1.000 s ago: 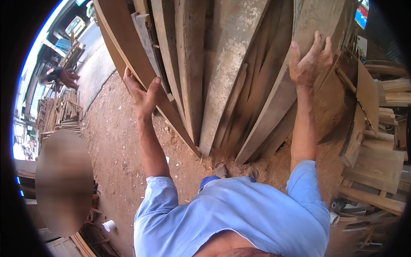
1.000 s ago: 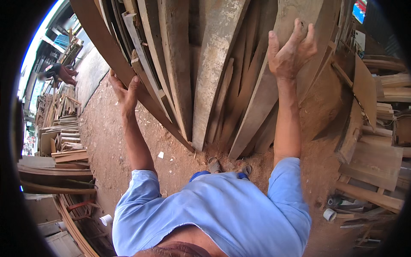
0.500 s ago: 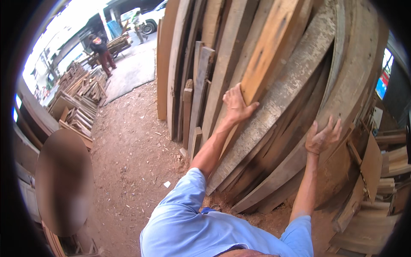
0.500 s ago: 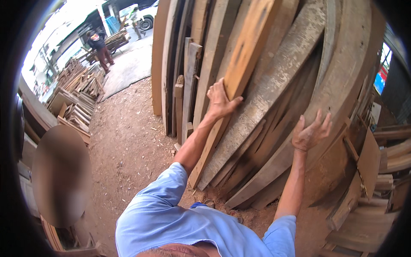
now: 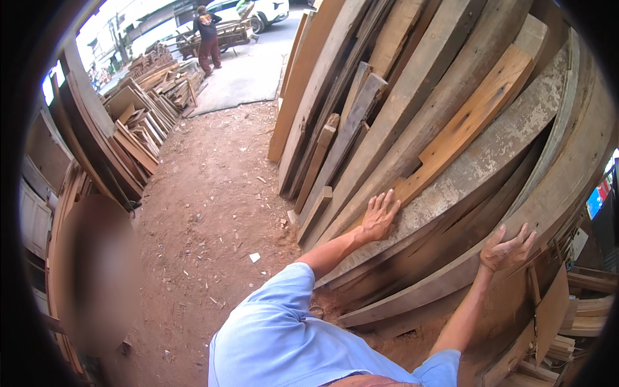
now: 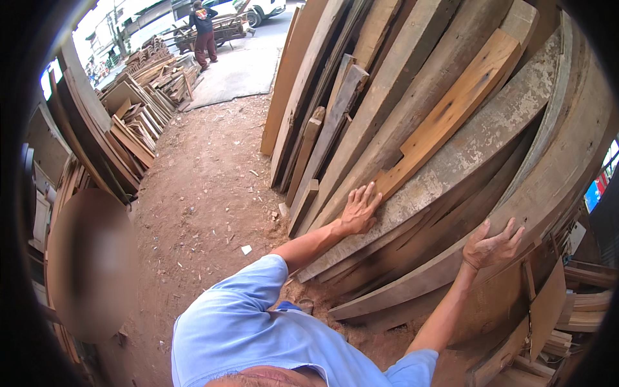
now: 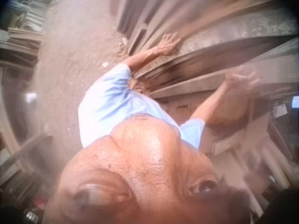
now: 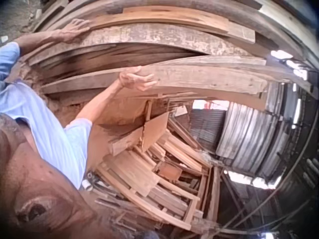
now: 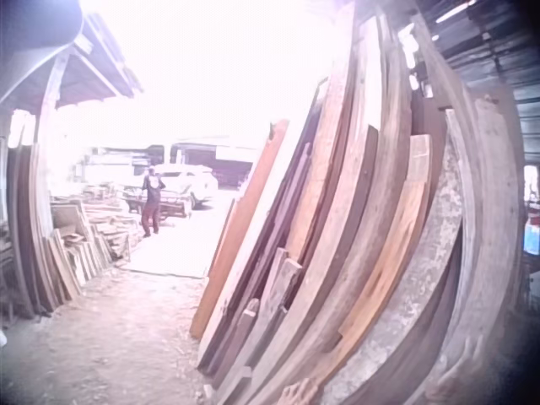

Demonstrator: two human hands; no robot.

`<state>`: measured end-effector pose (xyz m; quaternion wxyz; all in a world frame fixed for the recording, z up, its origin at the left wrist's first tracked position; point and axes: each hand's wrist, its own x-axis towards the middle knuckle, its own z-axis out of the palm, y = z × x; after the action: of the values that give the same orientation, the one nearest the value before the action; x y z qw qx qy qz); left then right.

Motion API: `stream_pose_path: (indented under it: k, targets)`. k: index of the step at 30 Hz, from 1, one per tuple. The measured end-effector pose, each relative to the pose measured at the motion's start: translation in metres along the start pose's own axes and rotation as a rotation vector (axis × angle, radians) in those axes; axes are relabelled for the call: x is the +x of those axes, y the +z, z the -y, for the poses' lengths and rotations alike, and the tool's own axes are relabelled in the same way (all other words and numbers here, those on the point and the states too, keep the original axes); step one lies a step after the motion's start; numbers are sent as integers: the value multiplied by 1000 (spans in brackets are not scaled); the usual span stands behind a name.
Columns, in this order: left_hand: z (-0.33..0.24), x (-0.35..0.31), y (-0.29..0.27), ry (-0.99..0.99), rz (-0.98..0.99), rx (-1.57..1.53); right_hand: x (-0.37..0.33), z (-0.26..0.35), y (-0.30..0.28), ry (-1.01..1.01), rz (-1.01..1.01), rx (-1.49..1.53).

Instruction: The person organizes wood planks in a workshop by hand, picking up individual boards from one stack and leaning them vertically against a wall or other planks. They move through the shop, handling various sizes of lumber and placing them into an upright organized arrangement.

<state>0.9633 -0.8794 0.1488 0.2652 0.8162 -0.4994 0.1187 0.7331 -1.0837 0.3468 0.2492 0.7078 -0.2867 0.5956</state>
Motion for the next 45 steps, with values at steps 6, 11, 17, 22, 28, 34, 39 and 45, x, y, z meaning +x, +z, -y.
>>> stream_pose_path:
  k: [6,11,17,22,28,34,39,45]
  targets:
    - [86,-249,79,-24,1079,-153,-6,16,10,46,19,35]
    - [58,-460,56,-254,1308,-270,-11,8,11,31,11,-2]
    - [74,-539,28,-612,1290,-320,-30,-3,0,47,92,-41]
    - [86,-504,54,-681,1058,-364,-113,26,-44,142,359,92]
    - [79,-404,50,-878,765,-648,-366,64,-205,342,1581,110]
    - [99,-427,79,-758,619,-491,-466,63,-290,926,2237,289]
    - [87,-461,74,-697,827,-393,-459,11,-261,1337,1989,323]
    - [60,-509,47,-686,949,-363,-431,-6,-257,1509,1613,392]
